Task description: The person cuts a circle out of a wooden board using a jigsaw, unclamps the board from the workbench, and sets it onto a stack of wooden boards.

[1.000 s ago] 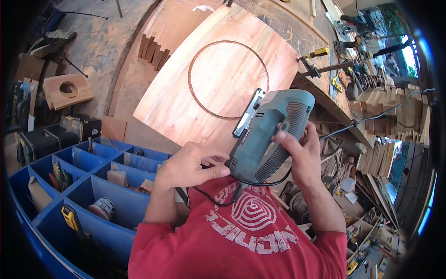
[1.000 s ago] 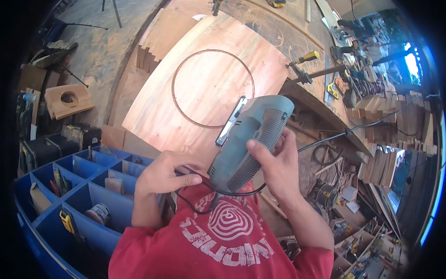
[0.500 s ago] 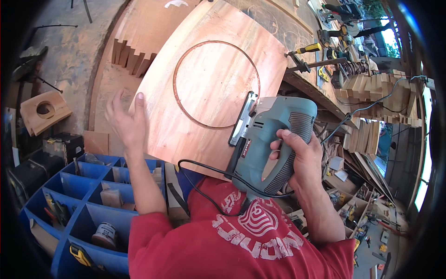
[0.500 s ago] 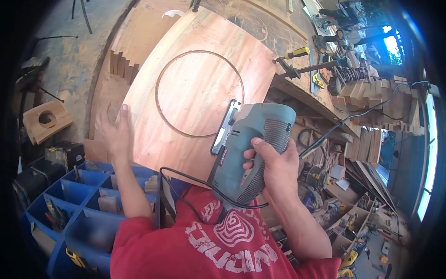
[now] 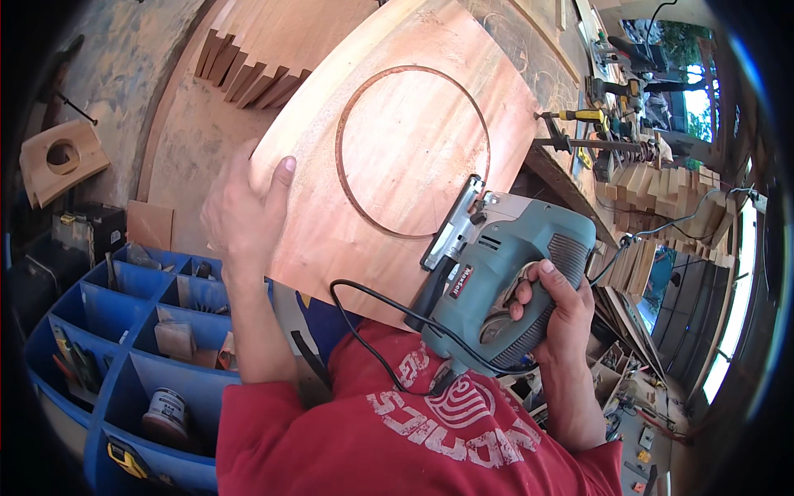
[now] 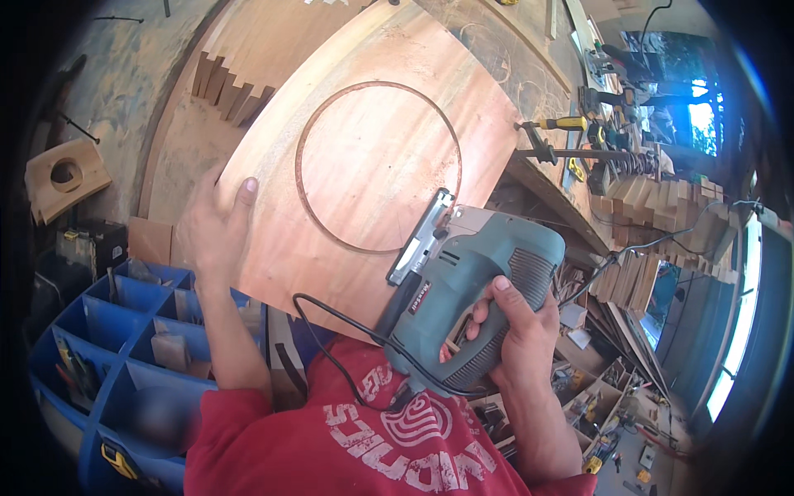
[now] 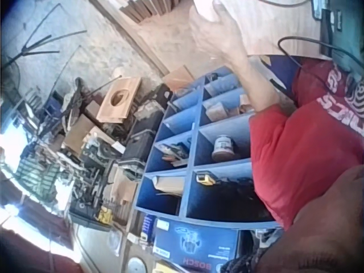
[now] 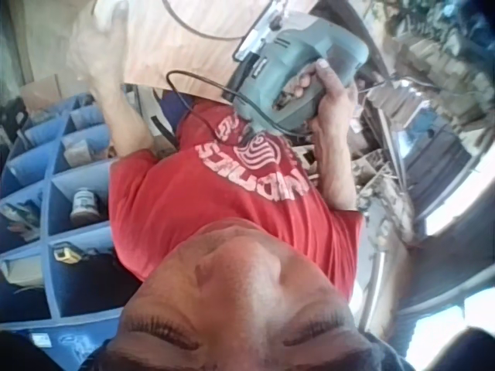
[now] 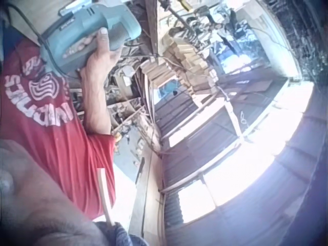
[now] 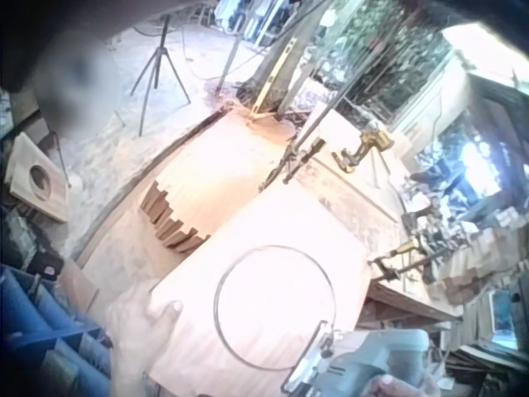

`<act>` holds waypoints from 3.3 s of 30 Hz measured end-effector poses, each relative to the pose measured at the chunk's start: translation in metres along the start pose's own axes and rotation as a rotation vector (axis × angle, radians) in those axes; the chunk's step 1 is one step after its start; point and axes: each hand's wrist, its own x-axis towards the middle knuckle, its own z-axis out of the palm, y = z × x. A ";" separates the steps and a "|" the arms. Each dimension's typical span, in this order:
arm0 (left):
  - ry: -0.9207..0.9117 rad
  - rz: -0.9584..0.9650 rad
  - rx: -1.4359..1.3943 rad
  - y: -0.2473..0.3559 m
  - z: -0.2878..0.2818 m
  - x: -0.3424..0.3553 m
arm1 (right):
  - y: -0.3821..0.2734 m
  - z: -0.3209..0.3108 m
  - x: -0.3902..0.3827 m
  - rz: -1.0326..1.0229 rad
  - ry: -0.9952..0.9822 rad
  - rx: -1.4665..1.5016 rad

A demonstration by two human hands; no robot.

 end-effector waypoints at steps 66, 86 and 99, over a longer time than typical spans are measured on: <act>-0.058 -0.066 0.012 0.007 -0.005 0.004 | -0.005 0.003 0.009 -0.027 0.025 0.035; -0.028 -0.055 0.049 0.011 -0.005 0.002 | -0.012 -0.010 0.020 -0.044 -0.025 -0.084; -0.022 -0.070 0.034 0.012 -0.005 -0.001 | -0.013 -0.018 0.027 -0.080 -0.094 -0.163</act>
